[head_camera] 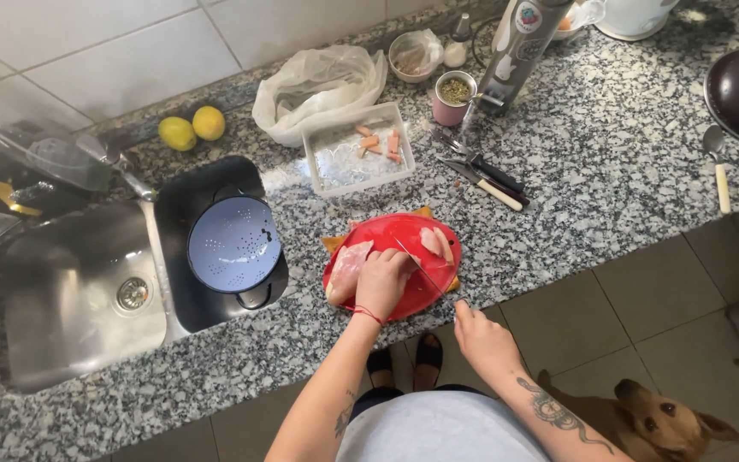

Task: The person unwraps a chicken breast from a plastic bag and places it on a red cutting board. They use a knife to slice the chicken breast into smaller pieces and then transfer the pieces into a clear plastic container.

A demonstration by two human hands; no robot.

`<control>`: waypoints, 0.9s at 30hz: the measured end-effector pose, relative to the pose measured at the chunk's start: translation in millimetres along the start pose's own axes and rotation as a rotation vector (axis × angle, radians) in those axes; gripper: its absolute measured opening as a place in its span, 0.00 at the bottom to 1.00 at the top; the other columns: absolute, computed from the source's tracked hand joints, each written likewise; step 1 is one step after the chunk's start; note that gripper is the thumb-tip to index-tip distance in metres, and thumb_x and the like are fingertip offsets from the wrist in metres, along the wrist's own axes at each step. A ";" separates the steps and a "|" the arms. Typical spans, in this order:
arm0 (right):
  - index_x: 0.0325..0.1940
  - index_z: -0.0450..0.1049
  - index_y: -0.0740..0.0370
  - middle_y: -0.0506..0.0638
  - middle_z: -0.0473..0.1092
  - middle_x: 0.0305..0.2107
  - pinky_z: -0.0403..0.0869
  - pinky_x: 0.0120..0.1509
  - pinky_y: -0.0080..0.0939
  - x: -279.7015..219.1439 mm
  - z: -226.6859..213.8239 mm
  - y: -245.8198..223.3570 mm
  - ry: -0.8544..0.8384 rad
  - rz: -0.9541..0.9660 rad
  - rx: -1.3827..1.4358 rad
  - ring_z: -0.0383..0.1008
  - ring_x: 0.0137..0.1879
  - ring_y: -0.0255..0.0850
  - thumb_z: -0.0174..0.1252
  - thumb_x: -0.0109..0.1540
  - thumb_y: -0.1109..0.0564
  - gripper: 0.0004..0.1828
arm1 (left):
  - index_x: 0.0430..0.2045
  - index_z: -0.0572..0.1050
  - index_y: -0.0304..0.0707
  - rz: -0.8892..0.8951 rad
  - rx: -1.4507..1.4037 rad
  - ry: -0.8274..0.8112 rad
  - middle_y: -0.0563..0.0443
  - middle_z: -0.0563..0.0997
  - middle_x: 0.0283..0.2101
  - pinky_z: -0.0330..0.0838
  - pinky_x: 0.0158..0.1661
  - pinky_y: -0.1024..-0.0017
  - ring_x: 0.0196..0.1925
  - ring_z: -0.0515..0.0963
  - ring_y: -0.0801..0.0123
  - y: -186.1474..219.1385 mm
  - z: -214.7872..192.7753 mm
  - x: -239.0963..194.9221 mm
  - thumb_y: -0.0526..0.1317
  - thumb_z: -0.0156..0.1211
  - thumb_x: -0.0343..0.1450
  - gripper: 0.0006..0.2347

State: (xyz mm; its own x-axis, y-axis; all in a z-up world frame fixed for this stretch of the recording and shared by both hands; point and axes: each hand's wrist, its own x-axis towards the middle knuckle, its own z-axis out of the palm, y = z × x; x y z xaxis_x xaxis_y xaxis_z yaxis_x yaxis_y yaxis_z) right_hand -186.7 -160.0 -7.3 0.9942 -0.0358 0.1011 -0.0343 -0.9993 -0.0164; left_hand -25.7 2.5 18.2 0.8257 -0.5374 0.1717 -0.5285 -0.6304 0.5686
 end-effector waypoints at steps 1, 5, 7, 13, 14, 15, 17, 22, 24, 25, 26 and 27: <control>0.47 0.62 0.53 0.45 0.63 0.16 0.63 0.13 0.45 9.7 1.9 -4.8 -0.001 0.004 -0.003 0.65 0.14 0.47 0.47 0.61 0.50 0.12 | 0.29 0.75 0.43 0.003 -0.004 -0.002 0.50 0.77 0.33 0.66 0.32 0.59 0.30 0.70 0.54 -10.9 11.6 -0.8 0.38 0.52 0.68 0.04; 0.49 0.61 0.54 0.51 0.69 0.19 0.75 0.26 0.51 66.4 24.0 -29.1 -0.194 0.108 0.130 0.76 0.25 0.53 0.42 0.60 0.48 0.15 | 0.36 0.72 0.49 0.001 0.115 -0.055 0.56 0.75 0.37 0.71 0.43 0.72 0.40 0.75 0.64 -34.0 35.3 -3.1 0.39 0.64 0.58 0.14; 0.48 0.60 0.53 0.51 0.69 0.19 0.76 0.29 0.52 94.1 33.7 -37.2 -0.232 0.147 0.148 0.76 0.27 0.54 0.41 0.62 0.47 0.14 | 0.36 0.73 0.48 -0.002 0.093 -0.037 0.55 0.75 0.37 0.71 0.43 0.72 0.39 0.75 0.63 -38.6 39.0 0.0 0.38 0.63 0.58 0.14; 0.48 0.59 0.53 0.55 0.71 0.20 0.76 0.31 0.55 53.3 8.1 -36.6 -0.341 0.203 0.217 0.77 0.30 0.57 0.41 0.62 0.48 0.14 | 0.35 0.73 0.48 -0.025 0.074 -0.020 0.56 0.74 0.36 0.71 0.42 0.72 0.38 0.75 0.63 -38.5 37.6 1.3 0.39 0.64 0.58 0.14; 0.49 0.59 0.53 0.55 0.71 0.20 0.76 0.31 0.54 42.7 3.1 -36.9 -0.369 0.208 0.198 0.77 0.30 0.56 0.41 0.62 0.48 0.14 | 0.35 0.73 0.48 -0.013 0.064 -0.013 0.56 0.74 0.36 0.71 0.42 0.72 0.37 0.74 0.63 -39.8 38.5 1.2 0.38 0.64 0.57 0.14; 0.49 0.59 0.54 0.55 0.71 0.21 0.76 0.31 0.53 32.4 -2.0 -37.1 -0.395 0.209 0.179 0.77 0.30 0.56 0.40 0.62 0.48 0.15 | 0.36 0.73 0.48 -0.004 0.056 -0.003 0.56 0.74 0.36 0.71 0.42 0.72 0.37 0.74 0.63 -41.1 39.1 0.7 0.38 0.64 0.57 0.14; 0.49 0.59 0.56 0.56 0.71 0.20 0.76 0.29 0.51 65.6 0.7 -43.8 -0.362 0.197 0.197 0.76 0.29 0.56 0.41 0.62 0.50 0.14 | 0.35 0.73 0.48 0.002 0.071 0.000 0.56 0.74 0.36 0.71 0.42 0.72 0.37 0.74 0.63 -40.6 36.9 1.4 0.38 0.64 0.57 0.14; 0.51 0.57 0.57 0.52 0.71 0.20 0.76 0.31 0.52 97.5 22.5 -52.5 -0.302 0.195 0.178 0.77 0.30 0.55 0.39 0.63 0.49 0.15 | 0.34 0.73 0.49 0.027 0.133 0.019 0.56 0.73 0.35 0.71 0.41 0.72 0.37 0.74 0.63 -35.3 35.6 -7.1 0.39 0.62 0.57 0.13; 0.52 0.57 0.59 0.58 0.72 0.20 0.76 0.31 0.53 76.0 20.5 -50.4 -0.305 0.191 0.198 0.77 0.31 0.56 0.41 0.62 0.52 0.16 | 0.35 0.72 0.50 0.024 0.178 -0.016 0.57 0.74 0.36 0.72 0.40 0.72 0.38 0.74 0.63 -32.7 31.0 -9.4 0.40 0.63 0.56 0.15; 0.52 0.57 0.59 0.58 0.72 0.20 0.76 0.31 0.53 61.2 8.8 -48.3 -0.301 0.190 0.201 0.77 0.31 0.56 0.41 0.62 0.52 0.16 | 0.35 0.72 0.50 0.026 0.181 -0.013 0.57 0.74 0.36 0.72 0.40 0.72 0.38 0.74 0.63 -33.6 30.1 -8.7 0.40 0.63 0.56 0.15; 0.52 0.58 0.60 0.60 0.72 0.21 0.76 0.32 0.55 46.3 -2.4 -45.7 -0.351 0.216 0.238 0.77 0.31 0.58 0.40 0.62 0.51 0.17 | 0.35 0.72 0.50 0.016 0.185 -0.021 0.57 0.73 0.36 0.72 0.40 0.72 0.38 0.74 0.64 -34.5 29.9 -7.8 0.40 0.63 0.57 0.14; 0.53 0.58 0.60 0.61 0.72 0.21 0.76 0.33 0.56 30.4 -14.0 -41.1 -0.402 0.245 0.273 0.76 0.32 0.60 0.40 0.62 0.50 0.18 | 0.35 0.72 0.50 0.009 0.184 -0.032 0.58 0.73 0.37 0.72 0.40 0.73 0.39 0.73 0.64 -33.6 31.2 -6.1 0.41 0.62 0.59 0.13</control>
State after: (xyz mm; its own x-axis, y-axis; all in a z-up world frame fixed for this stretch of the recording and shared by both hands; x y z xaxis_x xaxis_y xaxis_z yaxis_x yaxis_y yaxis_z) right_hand -156.5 -120.1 10.4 0.9229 -0.2059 -0.3253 -0.2952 -0.9208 -0.2548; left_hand -19.1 9.5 -27.0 0.8157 -0.5589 0.1491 -0.5654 -0.7159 0.4097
